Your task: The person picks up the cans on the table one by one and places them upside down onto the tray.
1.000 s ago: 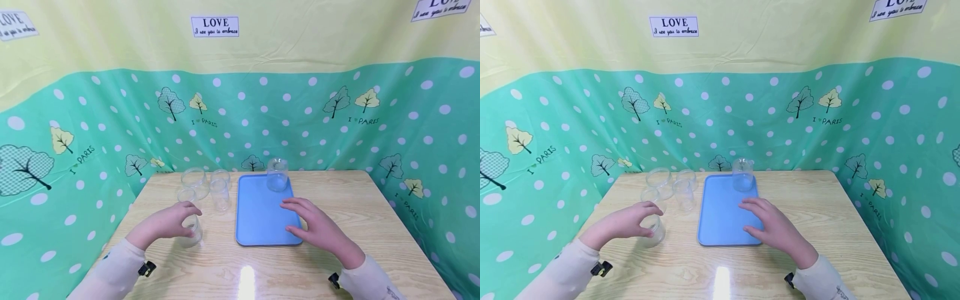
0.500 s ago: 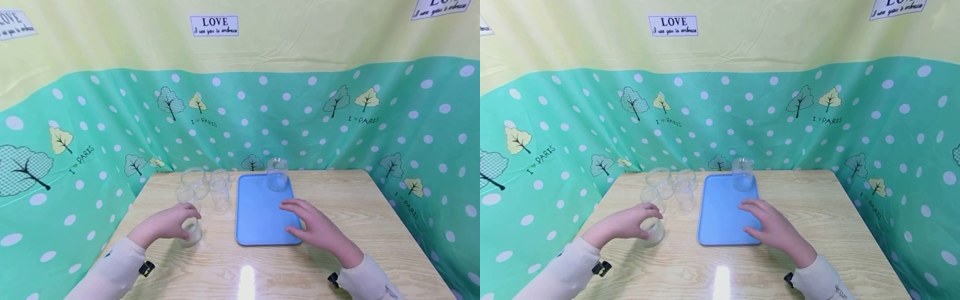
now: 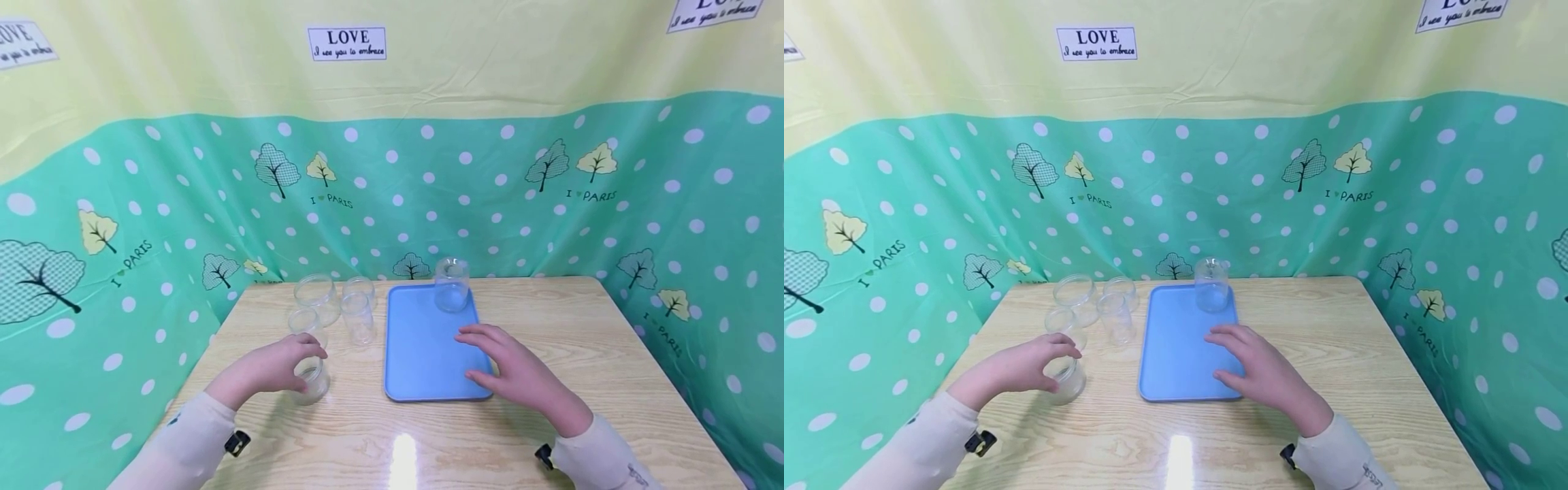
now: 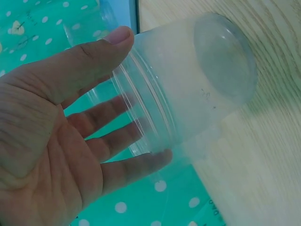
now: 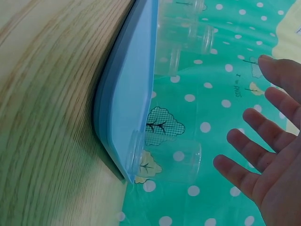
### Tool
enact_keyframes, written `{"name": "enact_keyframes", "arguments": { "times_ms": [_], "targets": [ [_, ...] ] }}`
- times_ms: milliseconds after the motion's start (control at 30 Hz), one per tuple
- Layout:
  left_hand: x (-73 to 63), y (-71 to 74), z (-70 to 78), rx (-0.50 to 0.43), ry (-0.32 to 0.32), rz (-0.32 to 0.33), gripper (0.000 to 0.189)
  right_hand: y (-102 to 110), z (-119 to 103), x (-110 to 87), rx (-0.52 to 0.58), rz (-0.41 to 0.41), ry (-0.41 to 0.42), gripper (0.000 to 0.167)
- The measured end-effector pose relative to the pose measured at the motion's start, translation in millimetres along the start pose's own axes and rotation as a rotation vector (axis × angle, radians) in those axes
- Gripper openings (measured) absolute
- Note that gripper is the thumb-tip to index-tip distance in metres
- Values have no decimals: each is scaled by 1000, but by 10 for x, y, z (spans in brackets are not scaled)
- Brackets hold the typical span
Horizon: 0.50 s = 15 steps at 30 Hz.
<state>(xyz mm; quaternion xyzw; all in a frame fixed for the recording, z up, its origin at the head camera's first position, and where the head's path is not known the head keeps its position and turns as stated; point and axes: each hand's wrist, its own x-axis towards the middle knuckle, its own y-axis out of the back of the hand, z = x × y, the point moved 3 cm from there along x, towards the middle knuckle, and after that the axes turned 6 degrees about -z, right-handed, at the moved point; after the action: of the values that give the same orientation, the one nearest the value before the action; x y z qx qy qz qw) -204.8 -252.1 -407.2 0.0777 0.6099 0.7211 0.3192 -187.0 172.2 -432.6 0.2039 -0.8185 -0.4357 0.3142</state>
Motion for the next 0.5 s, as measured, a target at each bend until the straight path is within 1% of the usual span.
{"name": "enact_keyframes", "arguments": {
  "times_ms": [133, 300, 500],
  "targets": [
    [0, 5, -20, 20, -24, 8, 53, 1, -1, 0, 0, -4, -7, 60],
    [6, 2, -33, 31, -32, 5, 53, 5, -7, -3, 4, -8, -23, 60],
    [6, 24, -27, 50, -35, 33, 53, 19, -11, 3, 2, -7, -17, 59]
  ]
}}
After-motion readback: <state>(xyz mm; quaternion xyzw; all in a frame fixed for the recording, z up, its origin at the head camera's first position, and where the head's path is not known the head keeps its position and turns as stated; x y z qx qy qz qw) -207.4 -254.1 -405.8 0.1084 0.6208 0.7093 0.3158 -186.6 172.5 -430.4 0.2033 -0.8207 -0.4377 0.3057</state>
